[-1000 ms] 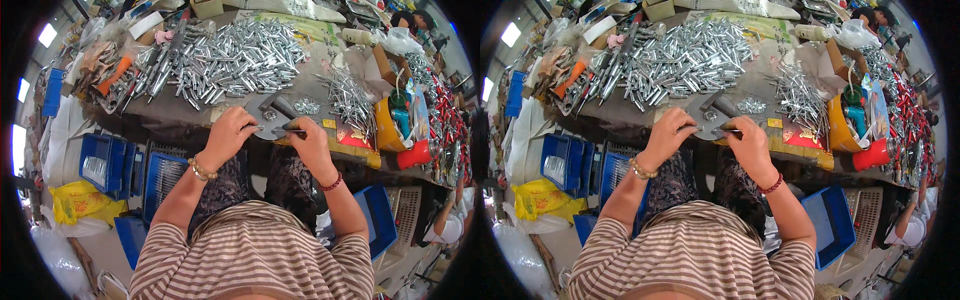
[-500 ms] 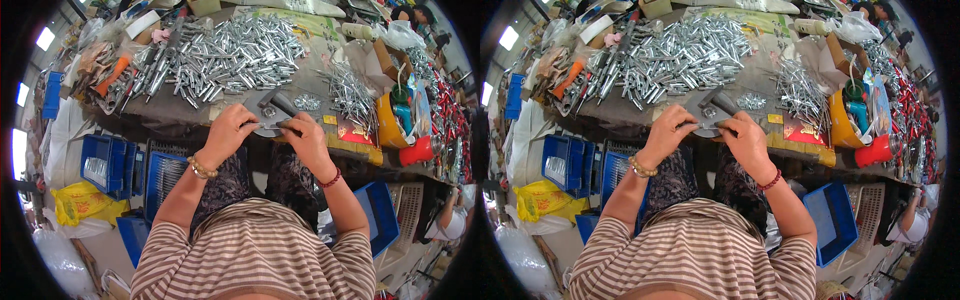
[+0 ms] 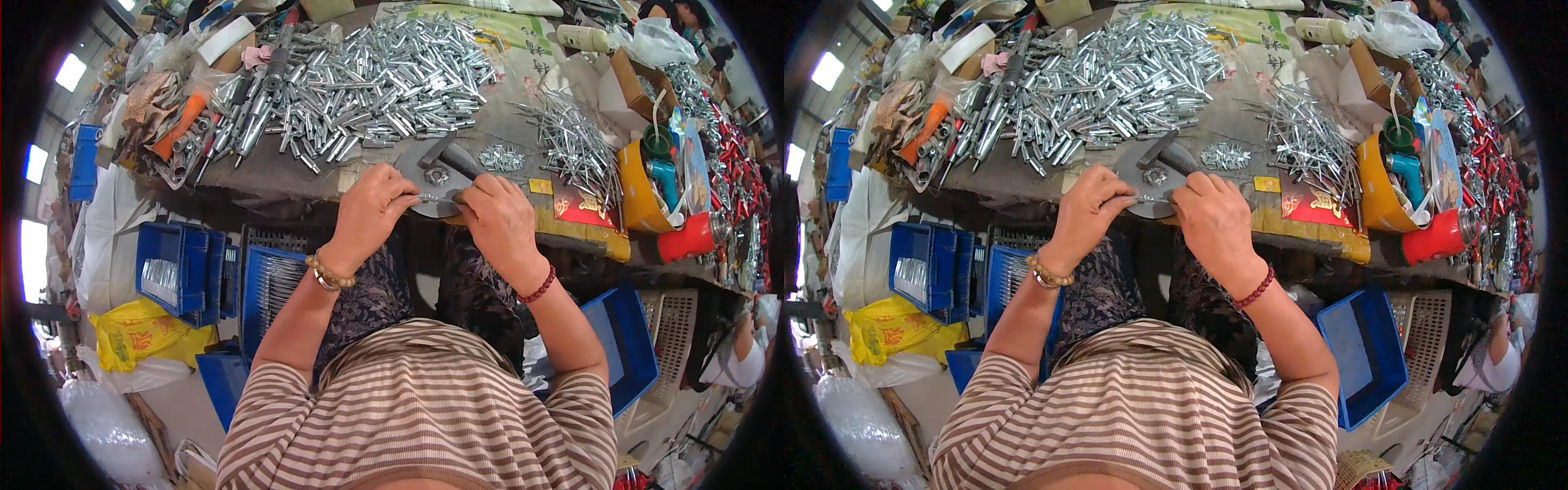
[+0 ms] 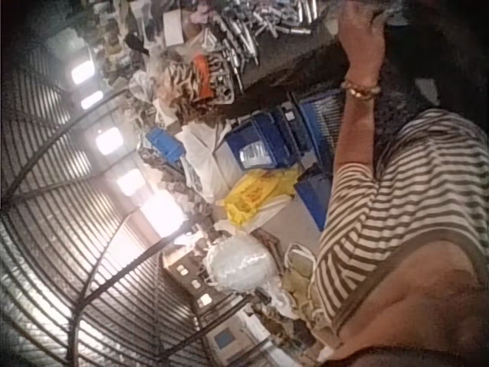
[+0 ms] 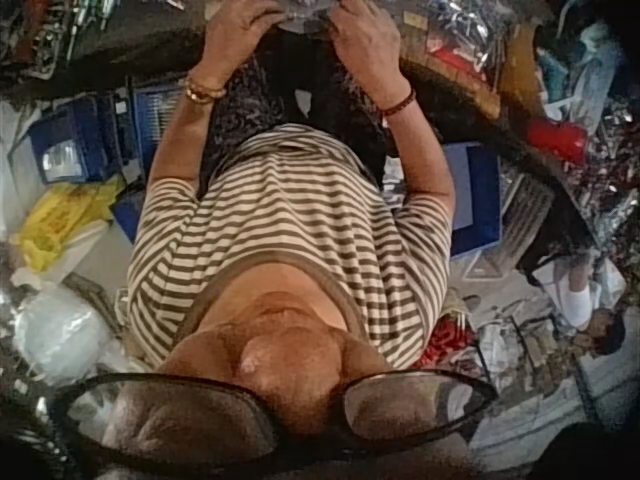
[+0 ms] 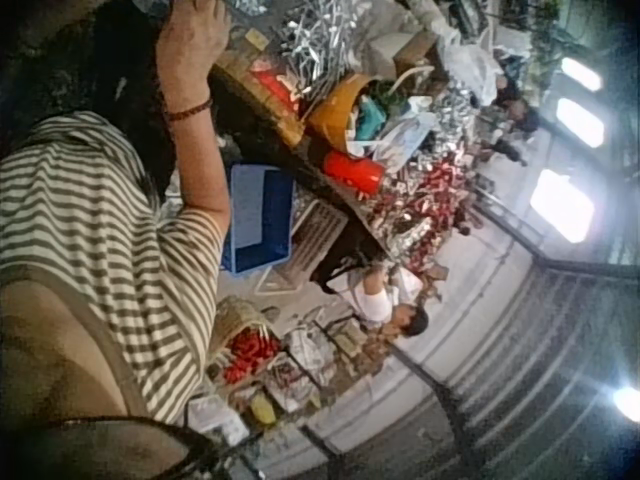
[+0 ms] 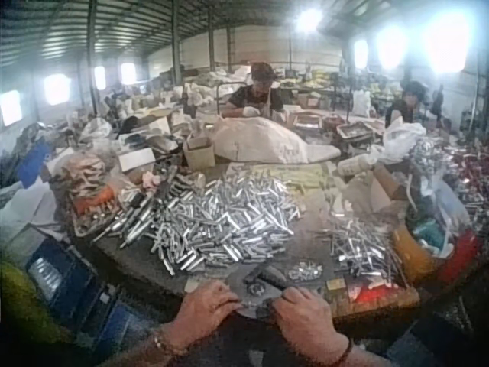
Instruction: The person assembles metal components by fitting metal pins and small parts together on a metal base, tapping them with a small hammer, and placing the assembled pieces into a blue tray.
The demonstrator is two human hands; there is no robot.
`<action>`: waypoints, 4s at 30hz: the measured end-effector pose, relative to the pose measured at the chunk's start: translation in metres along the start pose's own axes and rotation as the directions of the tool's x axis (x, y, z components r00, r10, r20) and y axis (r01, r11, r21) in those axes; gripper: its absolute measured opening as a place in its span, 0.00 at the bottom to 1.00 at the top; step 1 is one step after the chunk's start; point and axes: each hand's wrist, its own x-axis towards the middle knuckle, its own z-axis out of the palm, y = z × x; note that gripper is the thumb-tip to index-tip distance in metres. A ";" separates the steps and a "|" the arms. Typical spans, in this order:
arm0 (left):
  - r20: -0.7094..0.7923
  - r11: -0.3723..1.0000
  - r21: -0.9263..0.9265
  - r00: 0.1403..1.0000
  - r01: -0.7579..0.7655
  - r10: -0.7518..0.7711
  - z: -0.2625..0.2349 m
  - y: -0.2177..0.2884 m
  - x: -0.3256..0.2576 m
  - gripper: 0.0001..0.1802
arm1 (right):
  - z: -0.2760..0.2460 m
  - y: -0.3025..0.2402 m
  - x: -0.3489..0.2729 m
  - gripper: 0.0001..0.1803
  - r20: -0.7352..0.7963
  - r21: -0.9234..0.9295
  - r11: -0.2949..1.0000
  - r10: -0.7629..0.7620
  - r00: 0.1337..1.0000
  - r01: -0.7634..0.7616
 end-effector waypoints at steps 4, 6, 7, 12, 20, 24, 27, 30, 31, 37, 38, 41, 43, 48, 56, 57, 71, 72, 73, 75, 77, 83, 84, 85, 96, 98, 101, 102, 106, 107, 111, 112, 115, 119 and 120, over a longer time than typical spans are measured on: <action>-0.012 1.000 0.004 1.000 0.016 -0.016 0.001 -0.003 -0.001 0.07 | 0.003 0.001 0.004 0.07 -0.006 0.096 0.995 0.032 0.999 -0.031; -0.016 1.000 0.011 1.000 0.018 -0.018 0.001 -0.003 -0.002 0.07 | 0.004 0.001 0.006 0.07 0.008 0.103 0.994 0.041 0.999 -0.042; -0.016 1.000 0.011 1.000 0.018 -0.018 0.001 -0.003 -0.003 0.07 | 0.004 0.001 0.006 0.07 0.017 0.120 0.992 0.047 0.999 -0.049; -0.018 1.000 0.008 1.000 0.017 -0.017 0.001 -0.002 -0.004 0.07 | 0.006 0.004 0.008 0.07 0.037 0.158 0.985 0.062 0.997 -0.067; -0.013 0.998 -0.062 1.000 -0.019 0.018 0.000 -0.002 -0.004 0.07 | 0.020 0.004 0.011 0.07 0.016 0.174 0.980 0.091 0.996 -0.093; 0.022 0.998 -0.054 1.000 -0.010 0.011 -0.002 -0.003 -0.004 0.06 | 0.011 0.005 0.003 0.07 -0.147 0.281 0.953 0.156 0.977 -0.110; 0.022 0.998 -0.064 1.000 0.011 -0.010 -0.001 -0.002 -0.003 0.06 | -0.008 0.042 -0.005 0.06 -0.190 0.094 0.949 0.312 0.931 -0.300; 0.010 0.998 -0.064 1.000 -0.010 0.010 0.000 -0.003 -0.001 0.06 | -0.017 0.078 -0.009 0.06 -0.185 -0.022 0.918 0.386 0.904 -0.396; 0.006 0.999 -0.047 1.000 -0.015 0.016 0.001 -0.005 -0.001 0.06 | -0.017 0.085 -0.007 0.06 -0.169 -0.082 0.900 0.411 0.896 -0.428; -0.023 0.998 -0.030 0.999 -0.047 0.046 0.004 0.001 0.004 0.05 | -0.007 0.111 0.009 0.13 -0.066 -0.028 0.949 0.312 0.948 -0.315; -0.032 0.998 -0.015 0.997 -0.068 0.068 0.004 0.002 0.004 0.05 | -0.007 0.113 0.008 0.15 -0.027 -0.047 0.952 0.300 0.953 -0.301; -0.043 0.999 -0.013 0.998 -0.049 0.049 0.000 -0.002 -0.002 0.05 | 0.000 0.105 0.020 0.13 0.088 -0.124 0.932 0.352 0.932 -0.341; -0.042 0.998 -0.021 0.997 -0.059 0.058 0.003 -0.006 -0.005 0.05 | 0.005 0.109 0.014 0.12 0.101 -0.130 0.953 0.286 0.953 -0.273; -0.040 0.994 -0.075 0.996 -0.076 0.074 0.001 -0.003 -0.008 0.05 | -0.003 0.106 0.003 0.12 0.061 -0.119 0.960 0.261 0.963 -0.253; -0.024 0.991 -0.127 0.999 -0.035 0.032 0.002 -0.001 -0.002 0.06 | -0.012 0.063 0.018 0.08 -0.052 0.052 0.963 0.269 0.962 -0.266; -0.025 0.991 -0.127 0.999 -0.038 0.035 0.002 -0.002 -0.002 0.06 | -0.008 0.052 0.020 0.08 -0.084 0.136 0.970 0.213 0.973 -0.201; -0.037 0.992 -0.063 0.994 -0.107 0.105 0.002 -0.007 -0.005 0.11 | 0.031 -0.031 0.025 0.19 -0.011 0.391 0.920 0.040 0.999 -0.032; -0.037 0.992 -0.064 0.994 -0.107 0.105 0.003 -0.007 -0.005 0.11 | 0.032 -0.031 0.025 0.19 -0.010 0.391 0.920 0.040 0.999 -0.033; -0.037 0.993 -0.058 0.994 -0.101 0.098 0.003 -0.008 -0.005 0.11 | 0.033 -0.030 0.024 0.19 -0.015 0.396 0.918 0.029 0.999 -0.021; -0.038 0.995 -0.051 0.995 -0.091 0.090 0.005 -0.011 -0.006 0.12 | 0.036 -0.030 0.024 0.19 -0.018 0.403 0.915 0.017 1.000 -0.008; -0.055 0.993 -0.029 0.992 -0.111 0.109 0.006 -0.017 -0.007 0.12 | 0.038 -0.029 0.024 0.18 -0.026 0.394 0.919 0.020 0.999 -0.008; -0.048 0.992 -0.095 0.995 -0.087 0.082 0.008 -0.011 -0.004 0.11 | 0.037 -0.028 0.026 0.17 -0.028 0.397 0.918 0.020 0.999 -0.007; -0.049 0.992 -0.093 0.996 -0.085 0.080 0.008 -0.016 -0.005 0.11 | 0.036 -0.029 0.027 0.17 -0.028 0.400 0.917 0.018 0.999 -0.006; -0.042 0.992 -0.111 0.997 -0.062 0.058 0.010 -0.023 -0.006 0.10 | 0.034 -0.030 0.027 0.16 -0.025 0.392 0.920 0.006 1.000 0.004; -0.057 0.993 -0.081 0.995 -0.089 0.084 0.009 -0.017 -0.006 0.12 | 0.035 -0.030 0.023 0.15 -0.035 0.363 0.932 0.006 0.999 0.007; -0.041 0.993 -0.109 0.998 -0.050 0.045 0.008 -0.015 -0.006 0.11 | 0.036 -0.032 0.024 0.16 -0.059 0.348 0.937 -0.005 0.998 0.026; -0.052 0.992 -0.093 0.995 -0.086 0.082 0.007 -0.019 -0.006 0.10 | 0.034 -0.032 0.025 0.16 -0.013 0.348 0.938 0.008 1.000 -0.003; -0.053 0.992 -0.093 0.995 -0.086 0.081 0.009 -0.021 -0.006 0.10 | 0.033 -0.032 0.024 0.16 -0.013 0.348 0.938 0.007 1.000 -0.002; -0.057 0.994 -0.053 0.994 -0.094 0.091 0.007 -0.016 -0.005 0.12 | 0.031 -0.032 0.023 0.16 -0.015 0.336 0.942 0.014 1.000 -0.008; -0.050 0.994 -0.045 0.994 -0.097 0.095 0.007 -0.013 -0.004 0.12 | 0.030 -0.032 0.023 0.16 -0.028 0.326 0.945 0.003 1.000 0.006; -0.069 0.994 -0.077 0.995 -0.079 0.073 0.007 -0.013 -0.005 0.12 | 0.028 -0.035 0.023 0.16 0.009 0.288 0.957 -0.019 1.000 0.016; -0.068 0.993 -0.079 0.994 -0.087 0.082 0.007 -0.012 -0.005 0.11 | 0.028 -0.034 0.022 0.16 0.008 0.293 0.956 -0.020 1.000 0.017; -0.073 0.992 -0.078 0.993 -0.102 0.096 0.006 -0.008 -0.003 0.10 | 0.028 -0.033 0.022 0.16 0.007 0.301 0.953 -0.027 1.000 0.023; -0.095 0.995 -0.054 0.993 -0.081 0.076 0.010 -0.015 -0.005 0.10 | 0.026 -0.035 0.025 0.17 -0.021 0.252 0.964 -0.078 0.997 0.080; -0.094 0.995 -0.054 0.993 -0.082 0.077 0.010 -0.015 -0.005 0.10 | 0.026 -0.034 0.026 0.17 -0.021 0.252 0.964 -0.076 0.997 0.079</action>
